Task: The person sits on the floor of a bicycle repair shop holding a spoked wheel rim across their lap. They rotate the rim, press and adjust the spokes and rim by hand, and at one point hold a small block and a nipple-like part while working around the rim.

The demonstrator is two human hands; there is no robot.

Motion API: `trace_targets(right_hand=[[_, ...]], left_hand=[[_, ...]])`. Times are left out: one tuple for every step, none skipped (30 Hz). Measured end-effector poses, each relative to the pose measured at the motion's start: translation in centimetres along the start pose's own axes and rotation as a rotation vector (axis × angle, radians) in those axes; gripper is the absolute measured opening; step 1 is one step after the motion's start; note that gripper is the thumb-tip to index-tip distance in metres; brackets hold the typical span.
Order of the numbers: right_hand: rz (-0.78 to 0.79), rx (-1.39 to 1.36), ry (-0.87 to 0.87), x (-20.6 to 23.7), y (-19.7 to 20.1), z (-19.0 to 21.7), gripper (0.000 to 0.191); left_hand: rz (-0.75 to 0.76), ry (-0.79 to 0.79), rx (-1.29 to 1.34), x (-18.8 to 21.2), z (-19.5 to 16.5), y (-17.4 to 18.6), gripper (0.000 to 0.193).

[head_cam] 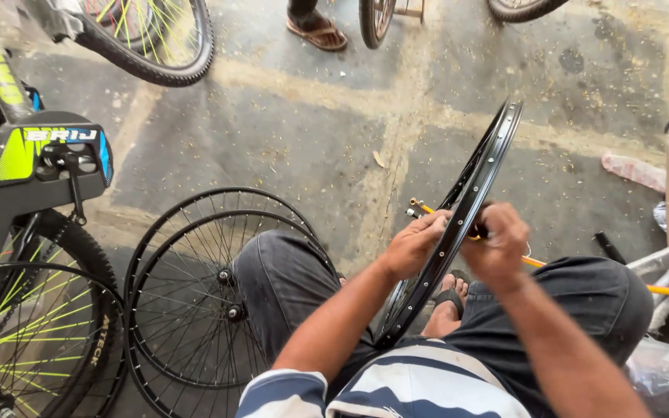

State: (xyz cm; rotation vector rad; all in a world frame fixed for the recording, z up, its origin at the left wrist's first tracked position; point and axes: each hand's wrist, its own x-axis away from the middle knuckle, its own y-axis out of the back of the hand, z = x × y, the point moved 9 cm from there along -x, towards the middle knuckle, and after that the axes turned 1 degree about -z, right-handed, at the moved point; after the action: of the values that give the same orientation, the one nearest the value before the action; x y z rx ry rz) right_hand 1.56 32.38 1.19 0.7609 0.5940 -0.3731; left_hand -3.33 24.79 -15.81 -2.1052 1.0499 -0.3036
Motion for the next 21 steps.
trace_targets(right_hand=[[-0.122, 0.038, 0.030, 0.4, 0.4, 0.6, 0.035], [-0.107, 0.015, -0.005, 0.6, -0.3, 0.4, 0.036], [-0.092, -0.011, -0.038, 0.5, -0.9, 0.2, 0.036], [-0.083, -0.038, -0.072, 0.3, -1.3, 0.1, 0.037], [-0.022, -0.048, -0.107, -0.1, -1.9, -0.1, 0.035], [0.044, -0.058, -0.143, -0.6, -2.5, -0.3, 0.032], [0.109, -0.067, -0.177, -1.2, -3.0, -0.3, 0.031], [0.168, -0.091, -0.136, -1.9, -3.1, 0.5, 0.028], [0.232, -0.117, -0.097, -2.6, -3.3, 1.4, 0.026], [0.299, -0.144, -0.059, -3.2, -3.5, 2.3, 0.024], [0.298, -0.137, -0.062, -4.1, -3.0, 2.9, 0.023], [0.298, -0.131, -0.064, -5.1, -2.6, 3.4, 0.022], [0.298, -0.126, -0.066, -6.1, -2.4, 3.9, 0.021], [0.273, -0.148, -0.096, -7.5, -2.0, 4.0, 0.022], [0.246, -0.169, -0.126, -8.9, -1.9, 4.0, 0.023], [0.242, -0.250, -0.108, -10.6, -2.2, 4.2, 0.022], [0.238, -0.330, -0.089, -12.6, -2.4, 4.3, 0.020], [0.212, -0.405, -0.078, -14.5, -2.7, 4.1, 0.019], [0.188, -0.479, -0.070, -16.6, -3.3, 3.7, 0.019], [0.186, -0.587, -0.075, -18.8, -4.2, 3.1, 0.013], [0.183, -0.698, -0.077, -21.1, -5.3, 2.4, 0.009]], left_hand=[[0.037, -0.003, 0.043, 0.2, -0.1, -0.4, 0.035], [0.055, -0.068, -0.044, 0.5, -0.7, -0.5, 0.031], [0.071, -0.136, -0.134, 0.9, -1.6, -0.3, 0.028], [0.090, -0.201, -0.228, 1.2, -2.4, -0.2, 0.025], [0.040, -0.158, -0.162, 1.3, -2.1, 0.7, 0.027], [-0.013, -0.115, -0.092, 1.5, -1.9, 1.6, 0.030], [-0.065, -0.074, -0.023, 1.7, -1.6, 2.4, 0.034], [-0.070, -0.089, -0.008, 1.8, -1.9, 2.8, 0.034], [-0.081, -0.105, 0.009, 1.9, -2.1, 3.1, 0.034], [-0.094, -0.120, 0.026, 2.2, -2.5, 3.4, 0.034], [-0.083, -0.121, 0.040, 2.3, -2.8, 3.5, 0.035], [-0.073, -0.122, 0.053, 2.4, -3.3, 3.5, 0.036], [-0.064, -0.124, 0.066, 2.4, -3.8, 3.5, 0.037], [-0.087, -0.127, 0.091, 2.5, -4.4, 3.7, 0.038], [-0.110, -0.128, 0.115, 2.5, -5.1, 4.0, 0.039], [-0.134, -0.128, 0.140, 2.6, -5.7, 4.2, 0.040], [-0.156, -0.183, 0.047, 2.7, -6.9, 4.6, 0.041], [-0.181, -0.237, -0.046, 3.0, -8.2, 5.1, 0.042], [-0.208, -0.289, -0.138, 3.3, -9.3, 5.6, 0.043], [-0.291, -0.281, -0.097, 3.4, -9.8, 6.8, 0.043], [-0.373, -0.275, -0.057, 3.6, -10.3, 8.1, 0.043]])
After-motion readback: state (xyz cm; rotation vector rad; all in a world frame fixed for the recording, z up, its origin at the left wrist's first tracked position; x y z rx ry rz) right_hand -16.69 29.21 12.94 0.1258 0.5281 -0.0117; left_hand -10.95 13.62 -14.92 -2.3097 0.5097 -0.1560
